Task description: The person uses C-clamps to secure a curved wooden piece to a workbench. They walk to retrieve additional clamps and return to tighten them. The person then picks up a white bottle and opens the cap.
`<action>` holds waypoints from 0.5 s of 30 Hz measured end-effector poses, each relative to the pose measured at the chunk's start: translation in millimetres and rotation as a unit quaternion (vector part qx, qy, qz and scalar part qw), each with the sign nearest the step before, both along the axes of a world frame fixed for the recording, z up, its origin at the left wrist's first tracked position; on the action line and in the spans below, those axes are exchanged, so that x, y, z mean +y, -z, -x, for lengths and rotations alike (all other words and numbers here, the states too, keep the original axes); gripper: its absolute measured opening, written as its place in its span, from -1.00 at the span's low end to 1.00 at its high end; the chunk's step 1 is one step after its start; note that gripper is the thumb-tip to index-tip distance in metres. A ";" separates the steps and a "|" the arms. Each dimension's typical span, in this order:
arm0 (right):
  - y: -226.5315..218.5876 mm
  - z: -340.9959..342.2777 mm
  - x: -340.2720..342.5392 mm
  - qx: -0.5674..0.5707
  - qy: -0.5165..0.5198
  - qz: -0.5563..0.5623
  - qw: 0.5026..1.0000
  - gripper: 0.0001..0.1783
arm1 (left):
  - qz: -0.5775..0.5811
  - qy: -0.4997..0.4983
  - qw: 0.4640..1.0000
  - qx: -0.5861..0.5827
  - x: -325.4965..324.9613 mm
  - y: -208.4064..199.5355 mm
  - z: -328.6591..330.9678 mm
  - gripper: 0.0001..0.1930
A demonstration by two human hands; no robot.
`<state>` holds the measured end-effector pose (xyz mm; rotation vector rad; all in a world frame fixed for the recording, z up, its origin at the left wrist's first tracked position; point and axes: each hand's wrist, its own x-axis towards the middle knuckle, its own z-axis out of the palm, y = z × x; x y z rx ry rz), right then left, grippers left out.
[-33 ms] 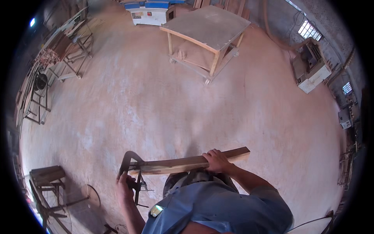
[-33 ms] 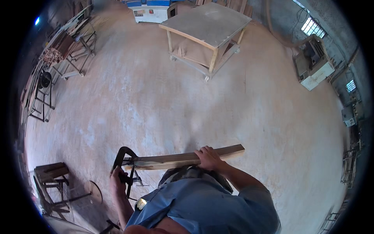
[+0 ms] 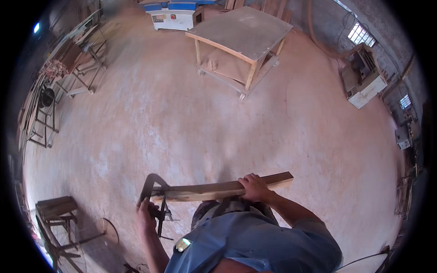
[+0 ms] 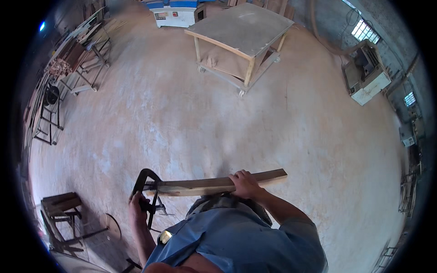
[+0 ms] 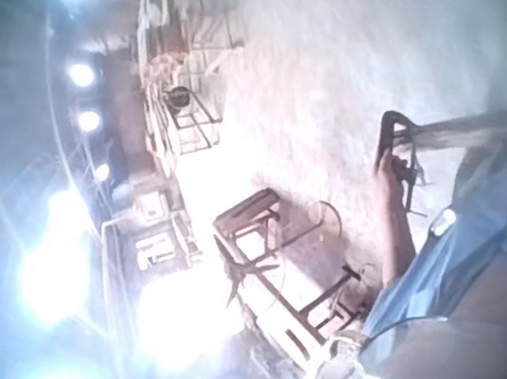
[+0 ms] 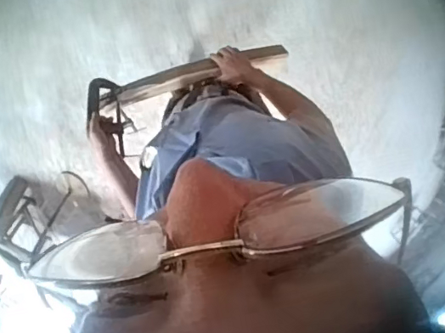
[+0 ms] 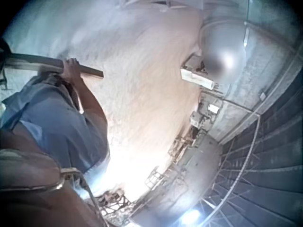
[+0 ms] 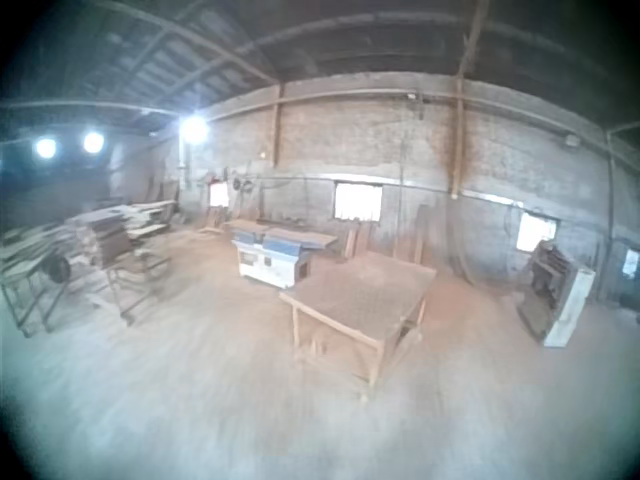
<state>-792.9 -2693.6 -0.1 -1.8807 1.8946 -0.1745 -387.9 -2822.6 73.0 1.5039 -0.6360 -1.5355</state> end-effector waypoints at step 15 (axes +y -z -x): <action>23.2 247.3 -330.0 0.021 0.164 0.096 0.981 -0.19 | 0.083 0.181 0.980 -0.031 -434.1 -66.5 325.6 -0.85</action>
